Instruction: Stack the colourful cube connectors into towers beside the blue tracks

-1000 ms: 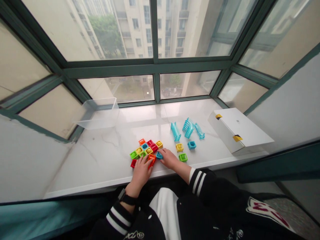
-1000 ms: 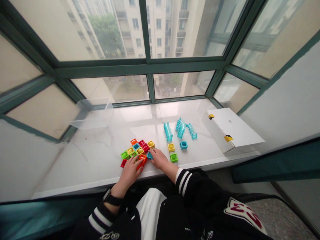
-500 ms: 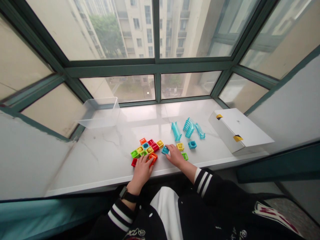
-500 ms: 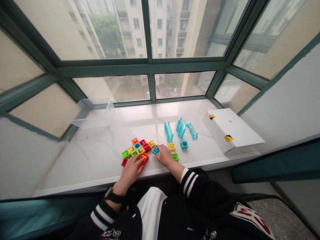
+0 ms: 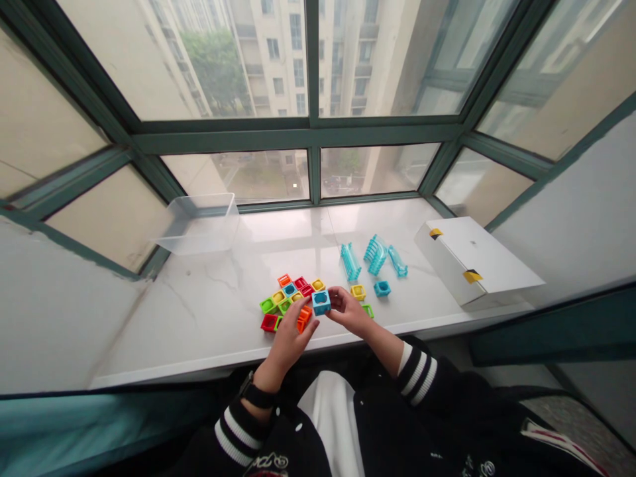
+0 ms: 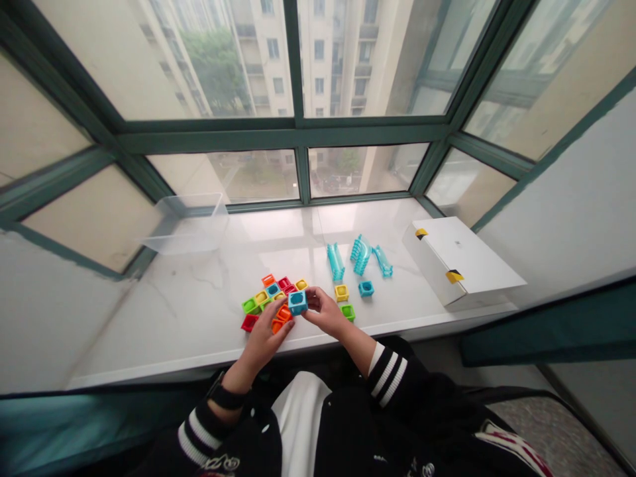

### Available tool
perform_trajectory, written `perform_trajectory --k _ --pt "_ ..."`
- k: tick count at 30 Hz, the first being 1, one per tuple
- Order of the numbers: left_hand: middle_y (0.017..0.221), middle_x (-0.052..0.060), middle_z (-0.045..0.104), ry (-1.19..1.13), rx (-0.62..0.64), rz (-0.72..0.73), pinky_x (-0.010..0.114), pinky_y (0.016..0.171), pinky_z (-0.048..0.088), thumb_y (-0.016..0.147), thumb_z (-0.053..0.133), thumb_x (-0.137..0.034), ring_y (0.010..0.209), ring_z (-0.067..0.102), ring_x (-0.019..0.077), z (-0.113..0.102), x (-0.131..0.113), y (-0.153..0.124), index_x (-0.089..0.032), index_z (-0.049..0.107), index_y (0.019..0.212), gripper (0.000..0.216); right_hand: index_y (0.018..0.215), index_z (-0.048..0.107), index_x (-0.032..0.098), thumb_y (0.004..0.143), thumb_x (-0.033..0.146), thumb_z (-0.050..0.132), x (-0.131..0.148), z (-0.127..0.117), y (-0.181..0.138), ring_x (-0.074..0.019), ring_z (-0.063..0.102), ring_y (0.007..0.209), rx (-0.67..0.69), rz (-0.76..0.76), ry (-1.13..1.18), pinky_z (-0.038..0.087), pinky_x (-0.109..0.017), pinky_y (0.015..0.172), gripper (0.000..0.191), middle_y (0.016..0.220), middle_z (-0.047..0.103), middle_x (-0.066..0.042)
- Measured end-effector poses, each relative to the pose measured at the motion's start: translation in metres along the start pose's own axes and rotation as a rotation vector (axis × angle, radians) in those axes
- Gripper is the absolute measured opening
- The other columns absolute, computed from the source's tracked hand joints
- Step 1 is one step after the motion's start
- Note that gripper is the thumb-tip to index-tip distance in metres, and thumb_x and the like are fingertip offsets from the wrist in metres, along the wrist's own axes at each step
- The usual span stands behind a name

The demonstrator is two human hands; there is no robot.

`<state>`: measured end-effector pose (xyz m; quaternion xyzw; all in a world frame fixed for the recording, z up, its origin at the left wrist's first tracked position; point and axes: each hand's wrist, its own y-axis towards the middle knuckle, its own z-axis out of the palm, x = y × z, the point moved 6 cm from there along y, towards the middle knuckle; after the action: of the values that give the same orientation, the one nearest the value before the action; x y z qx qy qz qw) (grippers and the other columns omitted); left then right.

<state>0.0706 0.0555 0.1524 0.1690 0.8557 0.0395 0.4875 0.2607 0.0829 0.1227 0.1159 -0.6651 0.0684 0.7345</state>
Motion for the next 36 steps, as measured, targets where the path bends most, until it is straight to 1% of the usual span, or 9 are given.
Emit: perform_trajectory --k 5,9,15,19,22,25,27,32,36 --pt "0.145 0.013 0.065 -0.119 -0.014 -0.036 0.050 0.117 0.051 0.096 0.069 -0.042 0.133 0.064 0.0304 -0.002 -0.008 -0.001 -0.026 0.054 0.148 0.056 0.124 0.060 0.025 0.085 0.048 0.084 0.011 0.010 -0.003 -0.0248 0.072 0.114 0.075 -0.016 -0.002 0.056 -0.046 0.108 0.051 0.124 0.072 -0.008" --pt "0.143 0.013 0.065 -0.091 -0.033 0.001 0.050 0.117 0.051 0.096 0.070 -0.039 0.133 0.064 0.0304 -0.005 -0.010 -0.002 -0.026 0.057 0.145 0.052 0.126 0.063 0.025 0.084 0.047 0.086 0.009 0.007 -0.004 -0.0253 0.073 0.112 0.062 -0.018 -0.051 0.058 -0.046 0.104 0.053 0.123 0.072 -0.007" --pt "0.134 0.011 0.069 -0.074 -0.045 0.066 0.047 0.111 0.055 0.093 0.072 -0.029 0.125 0.068 0.0272 -0.002 -0.016 -0.003 -0.025 0.057 0.139 0.048 0.129 0.065 0.025 0.084 0.043 0.086 0.016 0.004 -0.007 -0.0266 0.073 0.109 0.035 -0.061 -0.168 0.059 -0.045 0.100 0.054 0.121 0.074 -0.008" --pt "0.135 0.010 0.069 -0.065 -0.028 0.088 0.047 0.111 0.055 0.093 0.073 -0.029 0.126 0.068 0.0269 0.002 -0.017 -0.004 -0.027 0.057 0.140 0.050 0.136 0.064 0.028 0.084 0.038 0.085 0.027 0.001 -0.012 -0.0266 0.071 0.113 0.039 -0.157 -0.291 0.058 -0.043 0.098 0.057 0.128 0.072 -0.008" --pt "0.144 0.011 0.065 -0.063 0.003 0.151 0.049 0.116 0.051 0.095 0.072 -0.031 0.134 0.064 0.0281 0.005 -0.022 -0.006 -0.028 0.053 0.147 0.056 0.136 0.065 0.028 0.085 0.036 0.083 0.029 -0.007 -0.016 -0.0256 0.070 0.114 0.031 -0.182 -0.340 0.058 -0.040 0.098 0.055 0.128 0.071 -0.007" --pt "0.154 0.012 0.057 0.002 0.040 0.212 0.053 0.124 0.043 0.096 0.071 -0.033 0.147 0.052 0.0299 0.006 -0.024 -0.007 -0.029 0.046 0.154 0.063 0.139 0.065 0.028 0.085 0.037 0.083 0.023 -0.029 -0.020 -0.0250 0.071 0.112 -0.025 -0.157 -0.374 0.059 -0.040 0.097 0.057 0.130 0.071 -0.008" --pt "0.154 0.012 0.057 0.072 0.052 0.202 0.053 0.125 0.041 0.097 0.068 -0.032 0.148 0.050 0.0295 0.006 -0.018 -0.007 -0.029 0.048 0.153 0.059 0.141 0.064 0.028 0.085 0.038 0.083 0.018 -0.053 -0.024 -0.0258 0.071 0.113 -0.095 -0.118 -0.387 0.059 -0.041 0.099 0.060 0.131 0.071 -0.008" --pt "0.144 0.011 0.063 0.271 0.029 0.089 0.051 0.119 0.046 0.096 0.064 -0.031 0.136 0.058 0.0305 0.005 0.017 -0.007 -0.026 0.064 0.137 0.041 0.145 0.061 0.025 0.083 0.040 0.082 0.005 -0.130 -0.042 -0.0282 0.071 0.118 -0.347 -0.037 -0.384 0.059 -0.043 0.101 0.068 0.134 0.072 -0.009" --pt "0.143 0.014 0.063 0.540 0.031 -0.070 0.055 0.115 0.047 0.088 0.071 -0.027 0.131 0.059 0.0356 0.007 0.048 -0.010 -0.023 0.070 0.131 0.044 0.139 0.064 0.023 0.081 0.045 0.080 0.000 -0.185 -0.059 -0.0284 0.072 0.114 -0.539 -0.003 -0.457 0.061 -0.044 0.099 0.063 0.129 0.075 -0.010"
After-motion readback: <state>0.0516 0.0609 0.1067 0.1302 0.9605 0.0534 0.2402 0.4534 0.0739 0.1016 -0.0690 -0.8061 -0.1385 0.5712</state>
